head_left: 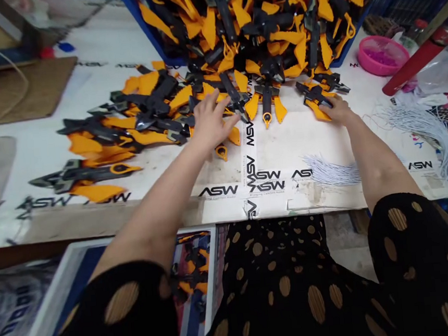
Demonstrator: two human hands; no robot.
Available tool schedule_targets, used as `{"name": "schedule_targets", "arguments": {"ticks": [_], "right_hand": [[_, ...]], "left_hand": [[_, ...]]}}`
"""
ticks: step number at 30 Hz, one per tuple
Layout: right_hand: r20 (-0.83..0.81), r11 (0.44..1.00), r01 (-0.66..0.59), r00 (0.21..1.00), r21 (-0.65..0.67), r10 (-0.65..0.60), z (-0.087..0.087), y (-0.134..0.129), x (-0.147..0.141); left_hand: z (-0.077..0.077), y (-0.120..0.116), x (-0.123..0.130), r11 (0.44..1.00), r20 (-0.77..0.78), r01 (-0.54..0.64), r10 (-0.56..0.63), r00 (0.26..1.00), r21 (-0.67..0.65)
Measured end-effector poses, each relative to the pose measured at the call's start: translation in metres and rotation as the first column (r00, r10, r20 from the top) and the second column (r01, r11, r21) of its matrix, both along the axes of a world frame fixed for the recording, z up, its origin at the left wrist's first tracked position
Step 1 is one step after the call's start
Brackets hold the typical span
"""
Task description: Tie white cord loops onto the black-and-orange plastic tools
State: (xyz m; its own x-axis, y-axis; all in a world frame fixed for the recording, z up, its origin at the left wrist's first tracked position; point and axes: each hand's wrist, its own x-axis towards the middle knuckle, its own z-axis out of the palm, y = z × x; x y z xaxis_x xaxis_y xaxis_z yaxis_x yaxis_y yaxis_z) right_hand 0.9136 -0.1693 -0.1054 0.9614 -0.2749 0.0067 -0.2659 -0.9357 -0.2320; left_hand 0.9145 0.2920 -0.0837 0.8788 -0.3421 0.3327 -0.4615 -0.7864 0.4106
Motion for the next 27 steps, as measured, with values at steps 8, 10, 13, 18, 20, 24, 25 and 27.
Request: {"name": "schedule_targets", "arguments": {"ticks": [8, 10, 13, 18, 20, 24, 25, 27], "right_hand": [[0.089, 0.999, 0.016, 0.996, -0.044, -0.012, -0.031, 0.110, -0.003], [0.102, 0.998, 0.007, 0.995, -0.064, 0.000, -0.034, 0.128, -0.016], [0.082, 0.994, -0.075, 0.993, -0.081, 0.081, -0.031, 0.145, -0.047], [-0.033, 0.965, -0.229, 0.973, -0.128, 0.227, -0.016, 0.180, -0.097], [-0.046, 0.961, -0.256, 0.967, -0.108, 0.252, -0.009, 0.195, -0.110], [-0.097, 0.957, -0.268, 0.961, -0.109, 0.258, 0.003, 0.220, -0.136], [-0.113, 0.958, -0.261, 0.962, -0.119, 0.248, 0.004, 0.226, -0.144], [-0.121, 0.963, -0.237, 0.968, -0.131, 0.222, 0.006, 0.234, -0.158]], "left_hand": [[-0.031, -0.057, 0.088, 0.994, -0.155, -0.069, 0.082, 0.985, 0.089], [-0.035, -0.047, 0.069, 0.993, -0.128, -0.065, 0.078, 0.989, 0.103], [-0.033, -0.017, 0.035, 0.985, -0.132, -0.007, 0.030, 0.991, 0.172], [-0.026, 0.048, 0.003, 0.960, -0.223, 0.108, -0.050, 0.974, 0.257], [-0.022, 0.066, 0.001, 0.963, -0.226, 0.129, -0.074, 0.971, 0.238], [-0.013, 0.064, -0.015, 0.976, -0.072, 0.039, -0.024, 0.997, 0.214], [-0.012, 0.055, -0.024, 0.975, -0.059, 0.003, 0.011, 0.998, 0.223], [-0.013, 0.033, -0.044, 0.963, -0.125, -0.037, 0.073, 0.990, 0.265]]}}
